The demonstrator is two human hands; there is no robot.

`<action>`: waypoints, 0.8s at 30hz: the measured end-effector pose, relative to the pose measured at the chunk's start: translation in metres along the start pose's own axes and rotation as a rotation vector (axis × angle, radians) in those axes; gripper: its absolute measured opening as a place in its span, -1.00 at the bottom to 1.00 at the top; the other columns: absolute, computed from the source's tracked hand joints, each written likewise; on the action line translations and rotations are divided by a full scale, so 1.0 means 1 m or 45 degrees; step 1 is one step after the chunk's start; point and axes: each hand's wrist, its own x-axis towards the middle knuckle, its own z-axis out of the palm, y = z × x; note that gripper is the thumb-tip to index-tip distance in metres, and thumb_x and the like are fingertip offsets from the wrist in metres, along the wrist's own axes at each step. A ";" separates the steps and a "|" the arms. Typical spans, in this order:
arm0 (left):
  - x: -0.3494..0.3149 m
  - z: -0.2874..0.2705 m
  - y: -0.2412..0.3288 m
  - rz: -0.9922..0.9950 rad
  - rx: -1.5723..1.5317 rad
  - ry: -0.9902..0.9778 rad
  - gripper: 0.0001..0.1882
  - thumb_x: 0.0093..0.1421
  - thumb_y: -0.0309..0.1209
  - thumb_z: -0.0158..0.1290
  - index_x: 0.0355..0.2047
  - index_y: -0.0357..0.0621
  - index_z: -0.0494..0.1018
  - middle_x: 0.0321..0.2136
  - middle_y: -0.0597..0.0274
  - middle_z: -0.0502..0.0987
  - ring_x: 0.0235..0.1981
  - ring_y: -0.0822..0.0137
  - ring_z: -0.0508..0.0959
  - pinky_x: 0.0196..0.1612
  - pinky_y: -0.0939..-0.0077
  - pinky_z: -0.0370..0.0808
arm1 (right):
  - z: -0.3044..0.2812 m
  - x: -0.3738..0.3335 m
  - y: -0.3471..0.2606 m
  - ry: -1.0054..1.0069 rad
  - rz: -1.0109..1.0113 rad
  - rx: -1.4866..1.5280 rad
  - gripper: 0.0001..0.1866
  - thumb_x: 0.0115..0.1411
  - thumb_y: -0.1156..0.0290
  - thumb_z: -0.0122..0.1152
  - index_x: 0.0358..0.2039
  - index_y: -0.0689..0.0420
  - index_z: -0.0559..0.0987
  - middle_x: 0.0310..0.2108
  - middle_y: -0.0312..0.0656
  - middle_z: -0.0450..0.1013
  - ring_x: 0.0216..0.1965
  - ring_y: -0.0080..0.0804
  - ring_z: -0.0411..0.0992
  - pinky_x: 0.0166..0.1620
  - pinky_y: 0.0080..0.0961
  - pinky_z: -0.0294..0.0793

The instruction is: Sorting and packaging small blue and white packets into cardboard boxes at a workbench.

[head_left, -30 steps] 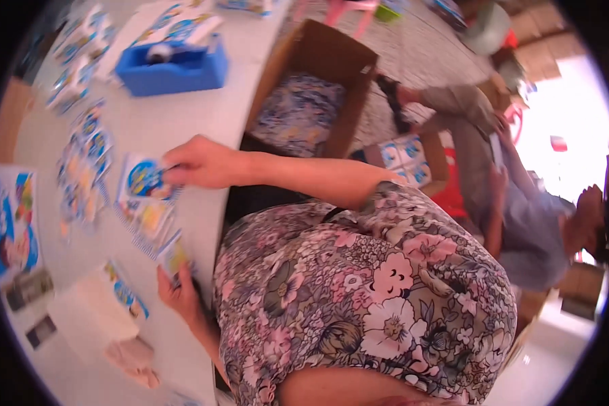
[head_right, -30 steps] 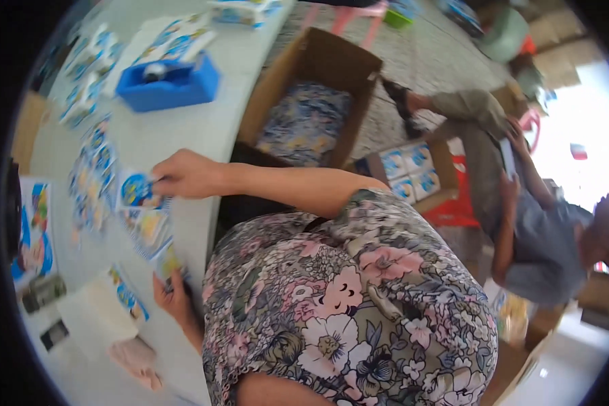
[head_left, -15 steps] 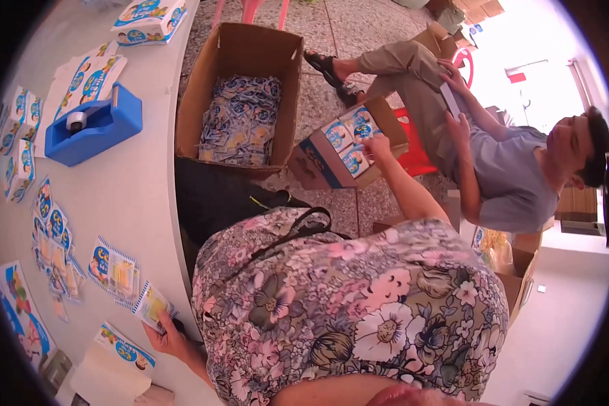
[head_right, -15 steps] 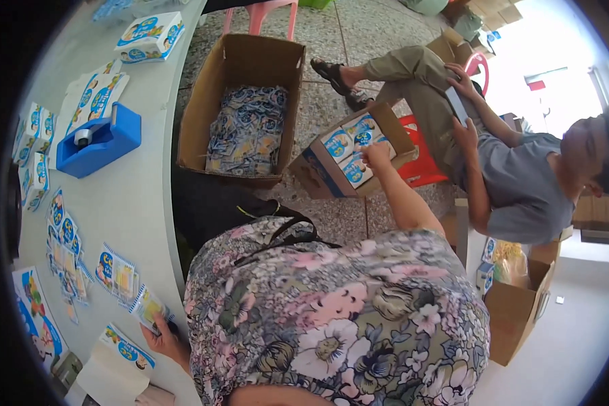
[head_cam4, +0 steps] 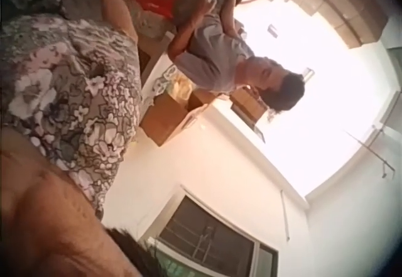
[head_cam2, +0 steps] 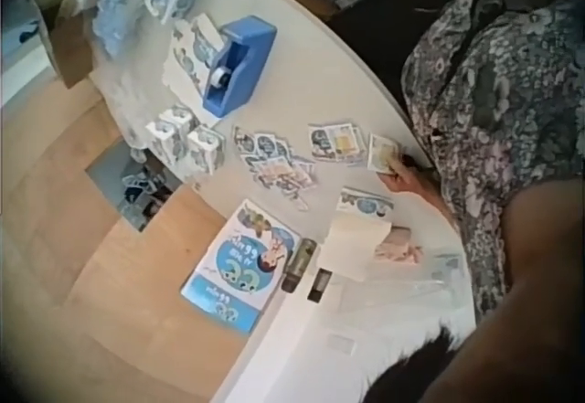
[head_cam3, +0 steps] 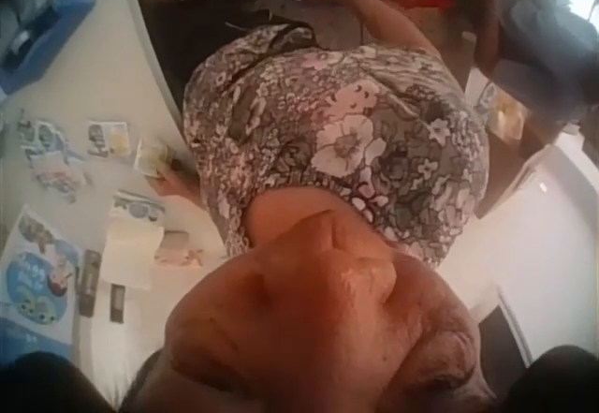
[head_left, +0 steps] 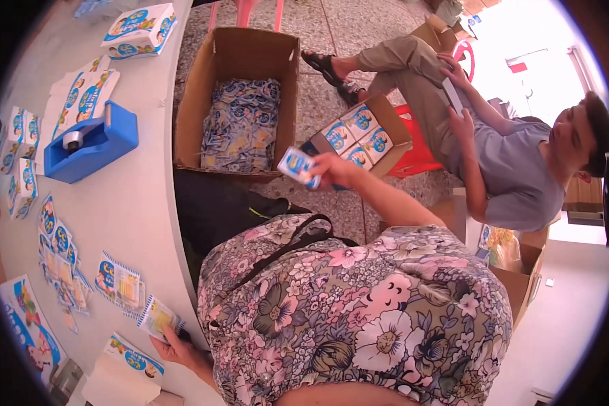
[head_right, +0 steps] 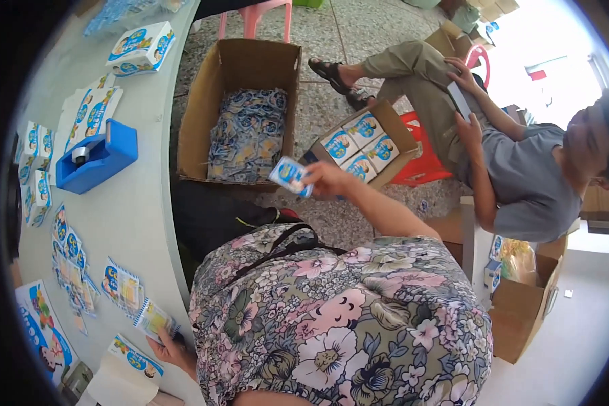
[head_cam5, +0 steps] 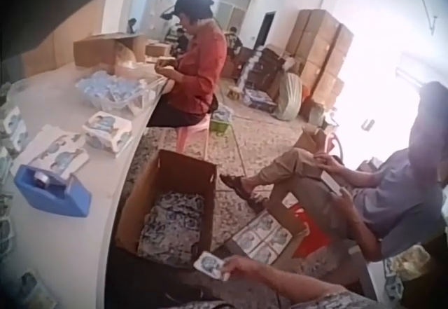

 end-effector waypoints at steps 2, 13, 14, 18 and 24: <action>-0.001 0.004 -0.002 0.009 -0.061 -0.021 -0.61 0.34 -0.40 0.01 0.09 -0.40 0.32 -0.09 0.06 0.50 -0.18 0.37 0.44 -0.10 0.46 0.39 | 0.050 0.002 0.008 -0.118 0.111 -0.165 -0.71 0.09 0.40 0.32 -0.17 0.23 0.62 -0.36 -0.22 0.59 -0.44 -0.48 0.56 -0.42 -0.49 0.56; 0.001 0.018 0.011 0.036 -0.084 -0.071 -0.71 0.32 -0.49 0.00 0.01 -0.36 0.38 -0.13 0.16 0.52 -0.17 0.41 0.47 -0.07 0.51 0.40 | 0.023 0.011 -0.057 0.436 -0.295 -0.205 -0.66 0.14 0.33 0.30 -0.11 0.23 0.57 -0.36 -0.17 0.59 -0.44 -0.42 0.58 -0.48 -0.56 0.54; -0.004 0.020 0.015 0.025 -0.080 -0.034 -0.72 0.32 -0.49 0.00 0.00 -0.36 0.39 -0.13 0.17 0.52 -0.18 0.41 0.47 -0.07 0.51 0.39 | 0.001 0.015 -0.066 0.608 -0.318 -0.093 -0.70 0.14 0.35 0.27 -0.14 0.23 0.58 -0.36 -0.16 0.58 -0.45 -0.39 0.57 -0.50 -0.54 0.53; -0.002 0.009 0.014 0.133 0.159 -0.044 -0.71 0.24 -0.53 0.06 -0.04 -0.38 0.47 -0.19 0.16 0.56 -0.20 0.38 0.52 -0.09 0.47 0.46 | -0.114 0.018 -0.049 0.866 -0.207 0.162 -0.78 0.19 0.34 0.21 -0.17 0.11 0.54 -0.32 -0.19 0.55 -0.39 -0.36 0.53 -0.50 -0.58 0.38; 0.006 0.024 0.043 0.073 0.364 -0.147 -0.81 0.16 -0.47 0.17 -0.23 -0.29 0.55 -0.40 0.25 0.59 -0.35 0.48 0.53 -0.24 0.55 0.46 | 0.135 0.003 -0.081 -0.278 -0.251 -0.451 -0.75 0.17 0.38 0.27 -0.15 0.18 0.56 -0.36 -0.19 0.56 -0.37 -0.39 0.54 -0.36 -0.51 0.55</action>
